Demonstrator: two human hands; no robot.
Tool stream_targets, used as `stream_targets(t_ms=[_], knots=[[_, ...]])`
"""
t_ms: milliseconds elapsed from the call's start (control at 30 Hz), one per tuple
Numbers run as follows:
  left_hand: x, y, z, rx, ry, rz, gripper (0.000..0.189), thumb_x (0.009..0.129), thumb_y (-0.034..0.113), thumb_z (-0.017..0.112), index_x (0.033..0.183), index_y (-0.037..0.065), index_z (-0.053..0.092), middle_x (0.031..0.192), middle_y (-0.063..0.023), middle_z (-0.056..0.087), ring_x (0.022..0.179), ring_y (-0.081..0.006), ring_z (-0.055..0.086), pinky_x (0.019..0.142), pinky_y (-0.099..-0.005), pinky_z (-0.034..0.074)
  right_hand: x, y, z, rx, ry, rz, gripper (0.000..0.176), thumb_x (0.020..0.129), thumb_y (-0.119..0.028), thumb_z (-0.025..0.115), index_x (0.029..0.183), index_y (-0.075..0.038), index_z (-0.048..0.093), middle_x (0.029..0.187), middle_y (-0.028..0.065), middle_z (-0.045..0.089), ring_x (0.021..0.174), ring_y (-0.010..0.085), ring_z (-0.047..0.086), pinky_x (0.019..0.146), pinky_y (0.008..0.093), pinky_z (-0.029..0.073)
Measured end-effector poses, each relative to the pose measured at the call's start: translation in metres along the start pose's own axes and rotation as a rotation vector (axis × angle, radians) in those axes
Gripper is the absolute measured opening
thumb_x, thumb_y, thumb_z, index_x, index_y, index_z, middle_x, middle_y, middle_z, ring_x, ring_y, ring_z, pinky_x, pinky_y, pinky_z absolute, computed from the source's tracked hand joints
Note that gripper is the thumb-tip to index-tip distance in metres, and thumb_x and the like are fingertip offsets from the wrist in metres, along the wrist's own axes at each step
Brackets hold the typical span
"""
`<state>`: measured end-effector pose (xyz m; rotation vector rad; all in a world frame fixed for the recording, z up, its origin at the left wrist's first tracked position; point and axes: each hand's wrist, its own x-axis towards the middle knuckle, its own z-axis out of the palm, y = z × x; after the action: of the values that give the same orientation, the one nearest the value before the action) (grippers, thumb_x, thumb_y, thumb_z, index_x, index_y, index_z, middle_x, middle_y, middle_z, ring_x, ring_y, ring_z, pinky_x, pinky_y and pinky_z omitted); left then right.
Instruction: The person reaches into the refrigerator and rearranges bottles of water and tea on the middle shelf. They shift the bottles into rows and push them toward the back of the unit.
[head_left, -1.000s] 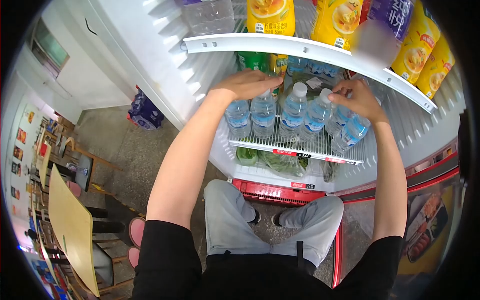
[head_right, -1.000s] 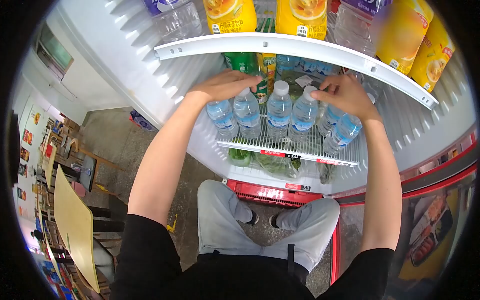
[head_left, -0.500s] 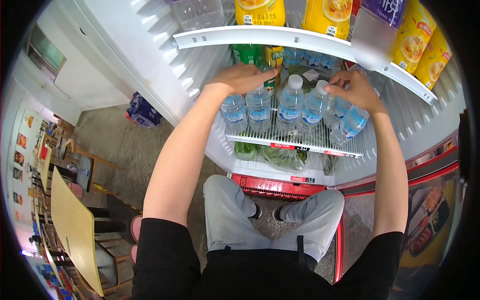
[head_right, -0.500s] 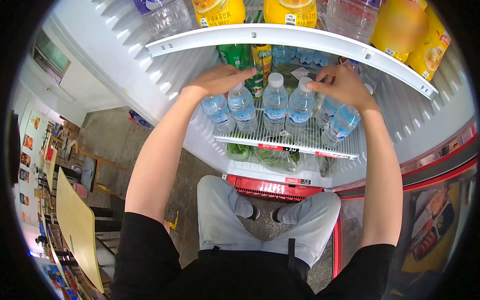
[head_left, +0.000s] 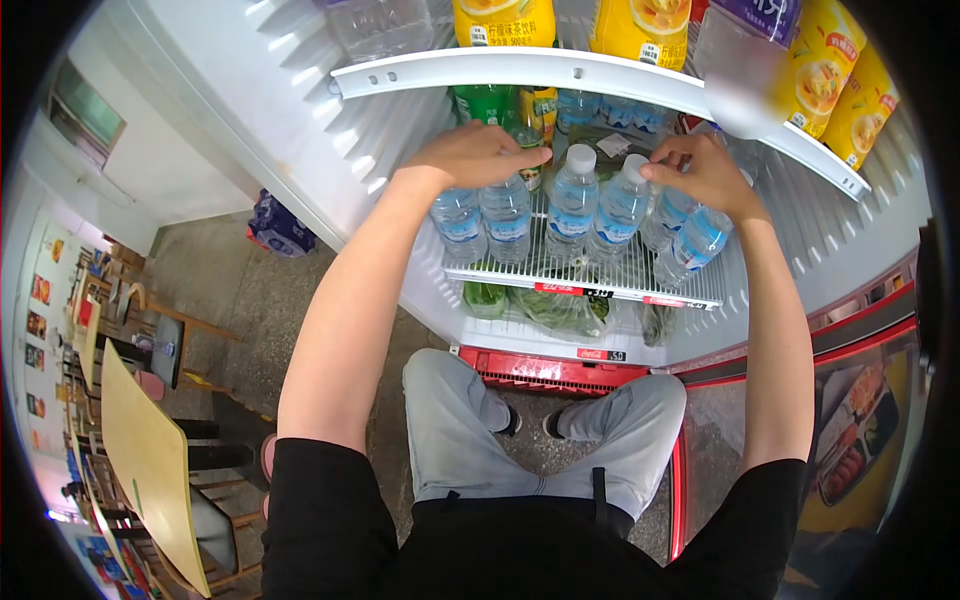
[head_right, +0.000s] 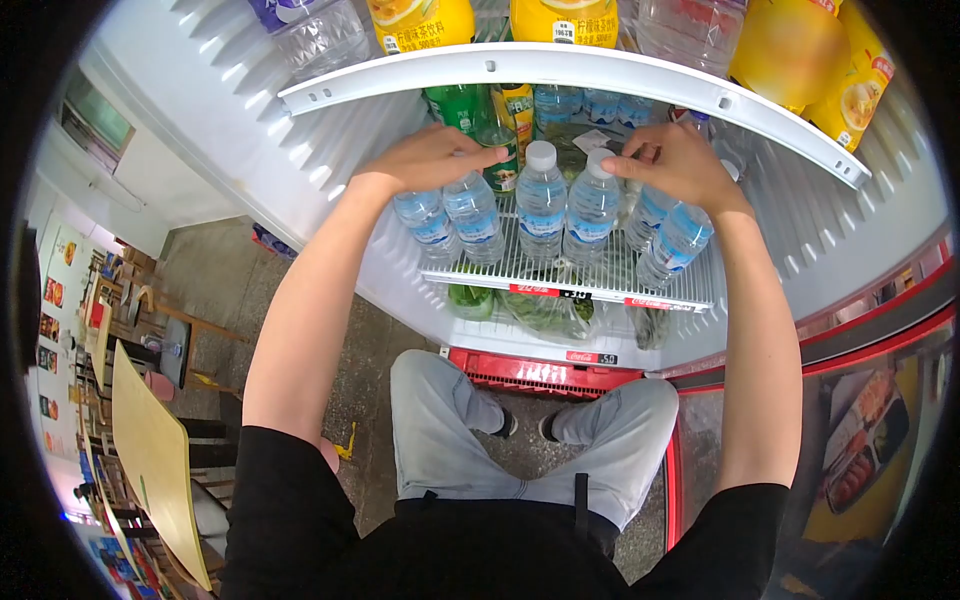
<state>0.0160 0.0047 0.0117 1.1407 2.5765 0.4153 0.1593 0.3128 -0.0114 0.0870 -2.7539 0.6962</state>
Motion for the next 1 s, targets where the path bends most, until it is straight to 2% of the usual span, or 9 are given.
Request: stream_targets(t_ms=[300,400,600,700,800,900,1000], knots=[[-0.001,0.002,0.002,0.042,0.023,-0.023,0.083,0.093,0.08,0.043,0.096,0.004,0.078,0.082,-0.015,0.069,0.087,-0.0298,0.066,0.084,-0.0408,0.049,0.001,0.003,0.0,0.01,-0.013,0.026,0.058,0.078,-0.06,0.082,0.086,-0.004,0.077,0.07,0.0106,0.068,0.069,0.0215,0.066,0.066,0.0344,0.051],[0.003,0.002,-0.001,0.016,-0.036,-0.091,0.088,0.094,0.082,0.037,0.092,0.003,0.076,0.084,-0.0164,0.068,0.089,-0.0309,0.065,0.086,-0.0413,0.048,0.001,0.004,0.001,-0.006,-0.008,0.012,0.058,0.078,-0.061,0.081,0.086,-0.004,0.078,0.069,0.0101,0.068,0.069,0.0217,0.066,0.066,0.034,0.051],[0.004,-0.004,-0.003,-0.098,0.0,-0.157,0.096,0.094,0.084,0.025,0.09,0.001,0.072,0.097,-0.019,0.069,0.098,-0.0326,0.065,0.092,-0.0418,0.047,0.001,0.001,0.0,-0.013,-0.015,0.044,0.058,0.078,-0.062,0.08,0.086,-0.005,0.078,0.069,0.0096,0.068,0.068,0.0222,0.064,0.066,0.0343,0.05],[0.008,-0.008,-0.003,-0.075,0.066,-0.097,0.098,0.094,0.084,0.022,0.09,-0.001,0.072,0.098,-0.0188,0.07,0.092,-0.0317,0.067,0.093,-0.0419,0.048,0.001,0.002,0.0,-0.055,0.018,0.026,0.058,0.078,-0.062,0.08,0.086,-0.005,0.078,0.069,0.0094,0.068,0.068,0.0217,0.063,0.07,0.035,0.05],[0.009,-0.007,-0.008,-0.114,0.017,-0.225,0.102,0.094,0.085,0.02,0.096,-0.003,0.071,0.098,-0.0189,0.071,0.087,-0.0307,0.069,0.094,-0.0425,0.048,0.002,0.003,0.003,-0.013,0.012,0.026,0.057,0.078,-0.062,0.079,0.086,-0.005,0.078,0.069,0.0088,0.068,0.068,0.0208,0.062,0.075,0.0356,0.049],[0.009,-0.014,-0.003,-0.052,0.05,-0.287,0.106,0.092,0.086,0.019,0.105,-0.005,0.071,0.098,-0.0213,0.072,0.085,-0.0294,0.072,0.093,-0.0434,0.049,0.002,-0.001,-0.001,-0.002,-0.013,0.072,0.055,0.079,-0.06,0.08,0.086,-0.006,0.078,0.068,0.0089,0.068,0.067,0.0206,0.063,0.075,0.0352,0.049],[0.01,-0.015,-0.001,-0.099,0.042,-0.271,0.108,0.091,0.087,0.018,0.113,-0.005,0.07,0.097,-0.0231,0.073,0.093,-0.0299,0.073,0.095,-0.0438,0.048,0.003,0.005,0.001,0.0,-0.003,0.002,0.053,0.079,-0.057,0.081,0.086,-0.005,0.078,0.068,0.0091,0.068,0.066,0.0207,0.064,0.069,0.0337,0.05]])
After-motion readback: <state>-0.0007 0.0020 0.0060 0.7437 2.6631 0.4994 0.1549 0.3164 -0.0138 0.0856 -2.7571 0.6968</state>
